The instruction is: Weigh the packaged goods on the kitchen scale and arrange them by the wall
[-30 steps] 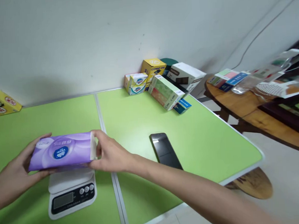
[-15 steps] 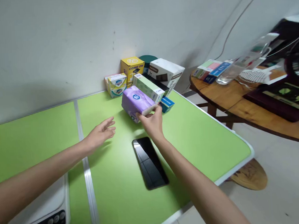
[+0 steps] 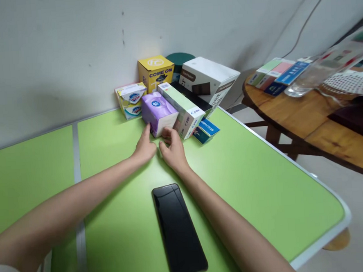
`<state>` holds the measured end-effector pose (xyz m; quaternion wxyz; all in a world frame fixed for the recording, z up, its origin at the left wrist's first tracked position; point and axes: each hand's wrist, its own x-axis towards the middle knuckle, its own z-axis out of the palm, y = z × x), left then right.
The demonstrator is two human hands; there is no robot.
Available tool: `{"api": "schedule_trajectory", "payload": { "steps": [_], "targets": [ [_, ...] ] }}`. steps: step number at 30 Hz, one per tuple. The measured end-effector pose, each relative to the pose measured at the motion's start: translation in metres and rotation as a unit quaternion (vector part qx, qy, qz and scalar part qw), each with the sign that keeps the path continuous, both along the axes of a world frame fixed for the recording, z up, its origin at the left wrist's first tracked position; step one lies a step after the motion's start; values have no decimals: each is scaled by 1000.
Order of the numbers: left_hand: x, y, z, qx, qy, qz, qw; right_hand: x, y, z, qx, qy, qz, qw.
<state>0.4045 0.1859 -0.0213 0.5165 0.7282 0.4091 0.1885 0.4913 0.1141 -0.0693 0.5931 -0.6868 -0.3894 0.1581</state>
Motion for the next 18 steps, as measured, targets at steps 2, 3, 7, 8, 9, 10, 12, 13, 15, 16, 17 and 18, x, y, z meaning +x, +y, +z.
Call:
{"api": "schedule_trajectory", "payload": {
  "steps": [2,3,7,8,9,10,12,13,15,16,17,18],
  "targets": [
    [6,2,-3,44,31,11,998,3,3,-1,-2,0,16,1000],
    [8,4,-5,66,48,16,996,4,3,-1,-4,0,22,1000],
    [9,9,-14,114,56,32,991,5,2,-2,-5,-11,35,999],
    [9,11,-17,117,42,32,992,5,2,-2,-10,-21,31,999],
    [9,13,-19,118,27,32,992,5,1,-2,-18,-33,23,999],
    [9,16,-22,114,14,28,993,6,1,-2,-29,-46,12,998],
    [10,20,-26,96,-2,11,995,7,2,-1,-53,-66,-5,996],
    [10,21,-27,86,-4,1,996,7,2,1,-62,-72,-9,995],
    [8,22,-23,73,-3,-16,997,4,1,8,-73,-77,-6,994],
    [4,20,-19,72,0,-21,997,2,0,15,-78,-80,-5,994],
    [-1,18,-14,73,5,-26,997,-2,-1,22,-82,-83,-3,993],
    [-9,14,-8,77,11,-37,996,-6,-2,29,-86,-86,-3,993]
  ]
}}
